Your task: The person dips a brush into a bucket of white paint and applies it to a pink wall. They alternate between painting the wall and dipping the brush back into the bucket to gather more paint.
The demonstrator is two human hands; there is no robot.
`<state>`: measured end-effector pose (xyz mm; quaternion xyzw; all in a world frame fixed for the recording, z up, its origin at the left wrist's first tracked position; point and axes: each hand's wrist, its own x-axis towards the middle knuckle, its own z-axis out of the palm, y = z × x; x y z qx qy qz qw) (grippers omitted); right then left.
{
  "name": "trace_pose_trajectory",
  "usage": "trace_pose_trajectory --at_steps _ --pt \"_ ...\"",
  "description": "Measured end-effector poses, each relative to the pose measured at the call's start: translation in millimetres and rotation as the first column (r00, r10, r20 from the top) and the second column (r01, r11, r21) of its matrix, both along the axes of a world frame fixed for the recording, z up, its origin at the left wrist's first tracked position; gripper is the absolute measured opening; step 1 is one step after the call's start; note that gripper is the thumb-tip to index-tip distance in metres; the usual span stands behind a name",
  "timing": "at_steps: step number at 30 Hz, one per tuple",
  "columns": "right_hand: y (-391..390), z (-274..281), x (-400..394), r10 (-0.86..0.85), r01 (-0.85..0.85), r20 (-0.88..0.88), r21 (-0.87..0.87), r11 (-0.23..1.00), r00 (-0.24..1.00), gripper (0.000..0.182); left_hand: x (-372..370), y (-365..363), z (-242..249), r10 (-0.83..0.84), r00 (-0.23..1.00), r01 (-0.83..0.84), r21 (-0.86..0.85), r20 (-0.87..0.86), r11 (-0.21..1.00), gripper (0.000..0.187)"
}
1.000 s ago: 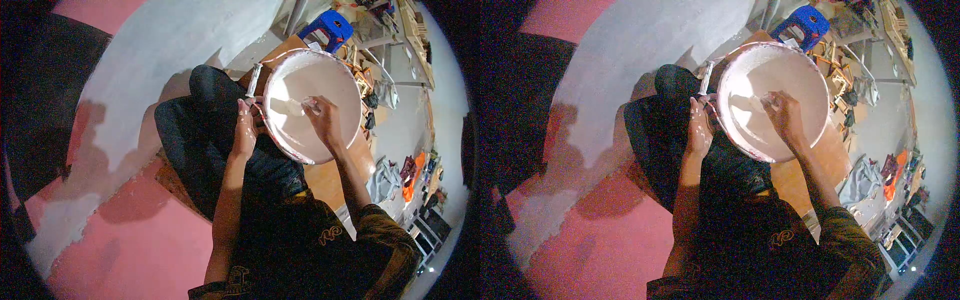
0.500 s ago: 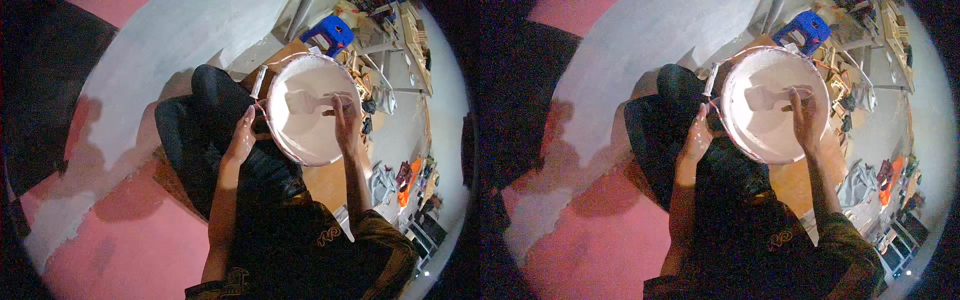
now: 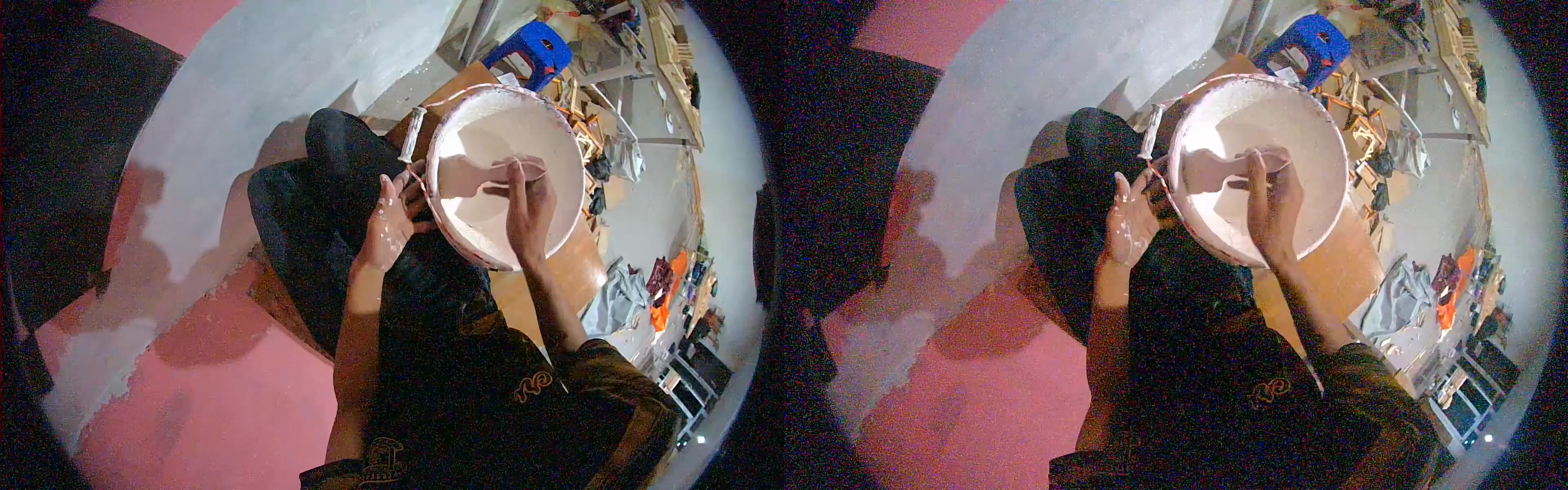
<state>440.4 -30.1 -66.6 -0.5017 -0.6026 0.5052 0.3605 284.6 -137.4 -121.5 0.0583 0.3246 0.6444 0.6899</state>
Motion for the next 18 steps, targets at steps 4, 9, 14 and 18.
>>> trace_pose_trajectory --at_steps 4,9,14,18 --pt "14.0 9.6 8.2 -0.039 0.027 0.095 0.124 0.992 0.995 0.020 -0.3 -0.9 -1.6 -0.005 1.000 0.005 -0.043 -0.014 0.999 0.076" --pt "20.3 27.6 26.7 0.042 -0.042 0.008 0.428 0.903 0.999 0.020 1.2 -0.9 6.8 0.039 0.990 -0.051 -0.087 -0.134 0.995 0.065" --pt "37.0 -34.9 75.2 0.004 -0.169 0.412 0.365 0.915 0.911 0.032 2.1 -9.0 -18.1 0.198 0.963 -0.206 -0.026 -0.183 0.978 0.052" --pt "40.0 -25.5 73.7 -0.070 0.026 0.142 0.288 0.957 0.987 0.030 -22.9 -31.6 -12.1 0.443 0.841 -0.415 0.154 -0.312 0.897 0.057"
